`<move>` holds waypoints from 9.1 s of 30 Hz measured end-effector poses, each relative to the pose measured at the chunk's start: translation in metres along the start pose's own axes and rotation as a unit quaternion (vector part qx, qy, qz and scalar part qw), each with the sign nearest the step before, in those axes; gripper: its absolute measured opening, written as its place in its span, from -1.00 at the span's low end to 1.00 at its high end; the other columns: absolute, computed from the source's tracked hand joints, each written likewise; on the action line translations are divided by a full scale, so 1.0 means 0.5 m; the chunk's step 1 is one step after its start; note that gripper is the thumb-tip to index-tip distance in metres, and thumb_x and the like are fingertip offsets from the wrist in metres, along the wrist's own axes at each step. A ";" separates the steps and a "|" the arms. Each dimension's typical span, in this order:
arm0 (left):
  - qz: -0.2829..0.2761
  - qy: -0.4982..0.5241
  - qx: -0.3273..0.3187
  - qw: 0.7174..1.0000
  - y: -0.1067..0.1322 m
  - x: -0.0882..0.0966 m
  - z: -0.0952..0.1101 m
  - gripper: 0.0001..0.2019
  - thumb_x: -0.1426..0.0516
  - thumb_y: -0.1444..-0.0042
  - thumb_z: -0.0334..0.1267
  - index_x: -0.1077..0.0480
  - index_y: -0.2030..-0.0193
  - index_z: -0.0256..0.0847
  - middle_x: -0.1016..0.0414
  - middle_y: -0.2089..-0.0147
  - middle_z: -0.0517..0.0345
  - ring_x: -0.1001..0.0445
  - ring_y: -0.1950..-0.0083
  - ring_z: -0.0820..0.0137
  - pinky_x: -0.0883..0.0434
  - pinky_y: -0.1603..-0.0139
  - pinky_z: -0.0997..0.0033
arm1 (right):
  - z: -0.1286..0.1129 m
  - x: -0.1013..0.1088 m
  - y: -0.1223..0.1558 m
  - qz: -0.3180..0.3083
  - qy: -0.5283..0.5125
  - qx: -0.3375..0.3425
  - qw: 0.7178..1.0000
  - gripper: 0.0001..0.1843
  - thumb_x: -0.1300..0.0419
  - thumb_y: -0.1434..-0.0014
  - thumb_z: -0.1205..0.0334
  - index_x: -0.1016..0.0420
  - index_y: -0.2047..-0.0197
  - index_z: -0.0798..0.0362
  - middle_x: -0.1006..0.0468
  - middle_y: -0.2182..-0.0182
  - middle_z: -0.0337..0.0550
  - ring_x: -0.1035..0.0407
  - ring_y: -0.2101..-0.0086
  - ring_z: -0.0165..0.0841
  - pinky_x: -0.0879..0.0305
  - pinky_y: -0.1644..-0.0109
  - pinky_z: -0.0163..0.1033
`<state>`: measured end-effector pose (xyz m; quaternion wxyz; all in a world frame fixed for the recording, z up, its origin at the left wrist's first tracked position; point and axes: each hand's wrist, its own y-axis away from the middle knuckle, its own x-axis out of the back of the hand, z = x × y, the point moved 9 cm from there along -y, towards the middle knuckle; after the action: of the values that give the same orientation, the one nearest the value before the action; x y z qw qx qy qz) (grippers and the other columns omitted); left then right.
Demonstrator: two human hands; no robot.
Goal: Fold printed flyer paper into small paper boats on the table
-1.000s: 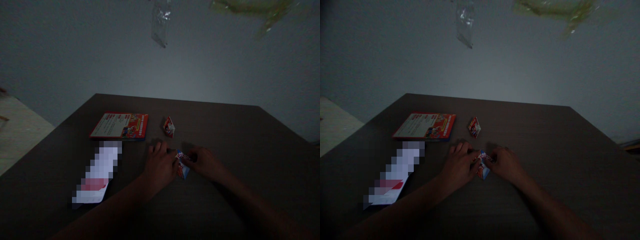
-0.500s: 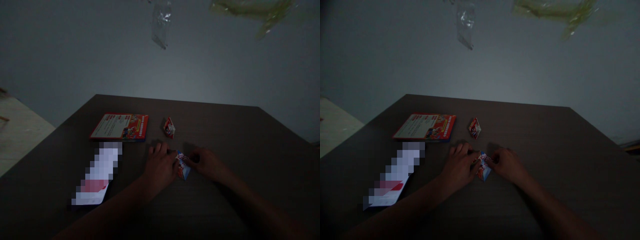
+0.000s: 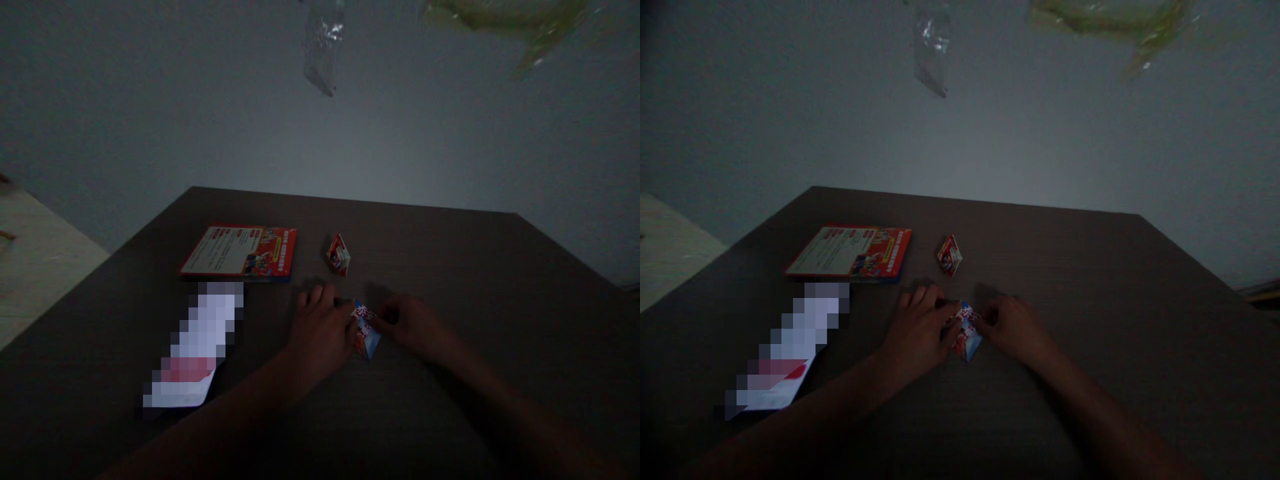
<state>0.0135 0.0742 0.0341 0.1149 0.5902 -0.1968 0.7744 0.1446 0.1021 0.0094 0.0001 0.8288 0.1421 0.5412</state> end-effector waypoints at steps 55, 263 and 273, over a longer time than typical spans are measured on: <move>0.011 -0.007 -0.004 1.000 0.002 -0.001 -0.002 -0.75 0.03 -0.23 -0.10 -0.42 0.11 -0.05 -0.30 0.07 0.02 -0.24 0.03 0.17 -0.18 0.11 0.13 | 0.039 0.000 -0.001 -0.051 -0.060 -0.027 0.997 -0.79 -0.15 -0.03 0.15 -0.54 0.45 0.09 -0.55 0.51 -0.17 -0.39 0.48 -0.35 -0.15 0.46 -0.31; 0.129 0.194 -0.069 0.970 0.020 0.055 0.001 -0.86 -0.04 -0.21 -0.28 -0.35 0.14 -0.21 -0.49 0.20 0.07 -0.43 0.15 0.31 -0.35 0.10 0.26 | -0.073 0.092 0.079 0.204 -0.191 0.320 0.905 -0.86 -0.19 -0.14 0.37 -0.43 0.20 0.00 -0.55 0.28 -0.09 -0.44 0.22 -0.27 -0.38 0.14 -0.11; 0.136 0.233 -0.028 0.962 0.020 0.048 -0.019 -0.47 -0.02 -0.05 -0.54 -0.08 -0.19 -0.22 -0.43 0.08 0.06 -0.40 0.06 0.33 -0.36 0.01 0.23 | 0.037 0.042 0.037 0.171 -0.418 0.071 0.890 -0.67 -0.25 -0.11 0.10 -0.44 0.07 0.03 -0.55 0.33 -0.14 -0.46 0.34 -0.33 -0.39 0.31 -0.26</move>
<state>-0.0054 0.0681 0.0533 0.0677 0.3573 -0.2643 0.8932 0.1733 0.0923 0.0235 -0.0917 0.9876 0.0229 0.1253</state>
